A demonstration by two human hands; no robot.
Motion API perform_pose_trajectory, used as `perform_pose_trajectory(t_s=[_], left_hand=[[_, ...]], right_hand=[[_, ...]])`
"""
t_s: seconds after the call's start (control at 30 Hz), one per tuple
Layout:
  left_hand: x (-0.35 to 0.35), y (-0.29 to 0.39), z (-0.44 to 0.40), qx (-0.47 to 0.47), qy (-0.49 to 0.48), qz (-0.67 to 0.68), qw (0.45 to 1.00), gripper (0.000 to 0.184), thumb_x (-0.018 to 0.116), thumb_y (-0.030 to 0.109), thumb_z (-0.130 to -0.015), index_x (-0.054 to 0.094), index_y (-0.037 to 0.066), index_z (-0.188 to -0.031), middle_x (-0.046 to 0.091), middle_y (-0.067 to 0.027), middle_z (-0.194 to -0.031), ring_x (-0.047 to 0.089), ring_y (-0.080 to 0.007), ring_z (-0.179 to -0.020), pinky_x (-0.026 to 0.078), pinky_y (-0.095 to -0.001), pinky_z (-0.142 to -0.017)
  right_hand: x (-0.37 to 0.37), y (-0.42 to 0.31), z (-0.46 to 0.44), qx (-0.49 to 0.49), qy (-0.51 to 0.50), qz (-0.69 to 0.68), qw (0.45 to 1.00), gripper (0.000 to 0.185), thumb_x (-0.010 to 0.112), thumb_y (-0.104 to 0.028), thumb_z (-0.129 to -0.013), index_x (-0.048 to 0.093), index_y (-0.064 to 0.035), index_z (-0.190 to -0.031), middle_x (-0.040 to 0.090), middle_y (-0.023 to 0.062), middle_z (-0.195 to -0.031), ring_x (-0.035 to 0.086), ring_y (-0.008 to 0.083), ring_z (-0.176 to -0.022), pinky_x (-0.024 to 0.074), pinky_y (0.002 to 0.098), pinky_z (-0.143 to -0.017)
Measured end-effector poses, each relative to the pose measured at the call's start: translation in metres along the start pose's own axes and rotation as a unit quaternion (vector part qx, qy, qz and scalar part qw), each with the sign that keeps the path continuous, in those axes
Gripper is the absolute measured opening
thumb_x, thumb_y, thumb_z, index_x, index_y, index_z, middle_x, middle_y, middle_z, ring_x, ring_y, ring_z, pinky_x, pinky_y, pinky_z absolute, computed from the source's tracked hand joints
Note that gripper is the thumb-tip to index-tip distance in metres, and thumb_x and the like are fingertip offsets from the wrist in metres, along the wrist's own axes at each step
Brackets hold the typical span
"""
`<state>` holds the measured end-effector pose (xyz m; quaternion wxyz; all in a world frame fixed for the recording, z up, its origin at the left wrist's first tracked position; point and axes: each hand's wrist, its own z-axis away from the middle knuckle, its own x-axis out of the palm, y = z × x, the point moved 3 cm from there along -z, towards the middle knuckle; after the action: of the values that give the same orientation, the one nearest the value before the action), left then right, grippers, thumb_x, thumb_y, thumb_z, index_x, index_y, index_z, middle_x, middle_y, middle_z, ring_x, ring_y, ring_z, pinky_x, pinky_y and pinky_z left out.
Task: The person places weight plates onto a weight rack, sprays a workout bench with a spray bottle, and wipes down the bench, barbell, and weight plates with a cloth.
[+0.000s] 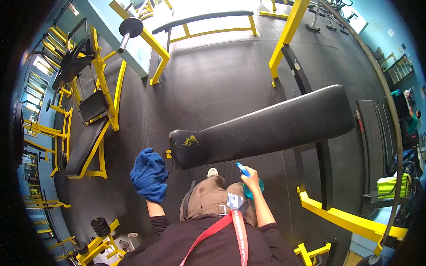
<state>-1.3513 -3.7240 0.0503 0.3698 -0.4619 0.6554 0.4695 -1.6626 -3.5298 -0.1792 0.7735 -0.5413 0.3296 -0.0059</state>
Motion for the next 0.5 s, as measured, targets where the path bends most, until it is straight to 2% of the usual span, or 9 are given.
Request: perform_pose_trajectory(t_s=[0.07,0.17,0.2,0.27,0.3,0.37,0.4,0.5], left_hand=[[-0.003,-0.014,-0.012,0.026,0.013,-0.027,0.999,0.018,0.054,0.024,-0.076,0.052,0.017,-0.093,0.057,-0.0043,-0.09,0.055,-0.0249,-0.083,0.045,-0.0342,-0.071],[0.005,-0.027,-0.024,0.03,0.027,-0.033,0.999,0.02,0.053,0.028,-0.078,0.053,0.016,-0.094,0.058,-0.0052,-0.086,0.056,-0.0259,-0.081,0.046,-0.0361,-0.069],[0.008,-0.029,-0.028,0.031,0.028,-0.037,0.998,0.02,0.053,0.028,-0.078,0.054,0.016,-0.095,0.059,-0.0055,-0.086,0.056,-0.0261,-0.08,0.046,-0.0363,-0.068],[0.007,-0.03,-0.031,0.014,0.038,0.035,0.999,0.02,0.053,0.028,-0.078,0.053,0.016,-0.094,0.058,-0.0055,-0.085,0.056,-0.026,-0.078,0.046,-0.0361,-0.067],[0.005,-0.029,-0.033,0.01,0.041,0.06,0.997,0.02,0.053,0.028,-0.078,0.053,0.016,-0.094,0.058,-0.0055,-0.085,0.056,-0.026,-0.078,0.046,-0.036,-0.067],[0.004,-0.019,-0.031,0.026,0.025,0.045,0.998,0.019,0.052,0.027,-0.079,0.053,0.016,-0.094,0.059,-0.0052,-0.085,0.057,-0.026,-0.078,0.046,-0.0358,-0.066],[0.008,-0.02,-0.03,0.032,0.023,0.047,0.998,0.019,0.052,0.027,-0.079,0.053,0.016,-0.094,0.059,-0.0052,-0.085,0.057,-0.026,-0.078,0.046,-0.0358,-0.066],[0.02,-0.01,-0.021,0.132,-0.031,-0.065,0.989,0.019,0.052,0.028,-0.079,0.053,0.016,-0.093,0.059,-0.0056,-0.086,0.057,-0.026,-0.079,0.046,-0.0365,-0.066]], right_hand=[[0.03,-0.013,-0.004,-0.005,-0.042,0.06,0.997,0.023,0.05,-0.008,-0.058,0.061,-0.0049,-0.078,0.061,0.0134,-0.073,0.06,0.0269,-0.071,0.0453,0.0326,-0.067],[0.058,-0.038,-0.01,-0.036,-0.084,0.044,0.995,0.017,0.052,-0.009,-0.058,0.058,-0.0056,-0.073,0.059,0.0139,-0.073,0.058,0.0296,-0.07,0.0442,0.0365,-0.065],[0.066,-0.046,-0.009,-0.055,-0.059,0.071,0.994,0.019,0.052,-0.008,-0.058,0.059,-0.0053,-0.075,0.059,0.0142,-0.073,0.058,0.0292,-0.068,0.0445,0.0349,-0.064],[0.078,-0.056,-0.012,-0.025,-0.131,0.009,0.991,0.024,0.054,-0.01,-0.06,0.061,-0.0082,-0.083,0.06,0.0148,-0.074,0.059,0.032,-0.073,0.0439,0.039,-0.064],[0.083,-0.063,-0.014,-0.022,-0.126,0.008,0.992,0.024,0.054,-0.01,-0.06,0.061,-0.0082,-0.083,0.06,0.0148,-0.074,0.059,0.032,-0.073,0.0439,0.039,-0.064],[0.086,-0.075,-0.012,-0.068,-0.085,-0.098,0.989,0.024,0.053,-0.009,-0.06,0.06,-0.0083,-0.083,0.06,0.0148,-0.073,0.059,0.0327,-0.072,0.0439,0.0389,-0.063],[0.087,-0.078,-0.011,-0.066,-0.079,-0.1,0.99,0.024,0.053,-0.009,-0.06,0.06,-0.0083,-0.083,0.06,0.0148,-0.073,0.059,0.0327,-0.072,0.0439,0.0389,-0.063],[0.077,-0.082,-0.007,-0.08,-0.06,-0.012,0.995,0.021,0.051,-0.007,-0.061,0.059,-0.0073,-0.08,0.059,0.0148,-0.071,0.058,0.0333,-0.071,0.0436,0.0384,-0.06]])
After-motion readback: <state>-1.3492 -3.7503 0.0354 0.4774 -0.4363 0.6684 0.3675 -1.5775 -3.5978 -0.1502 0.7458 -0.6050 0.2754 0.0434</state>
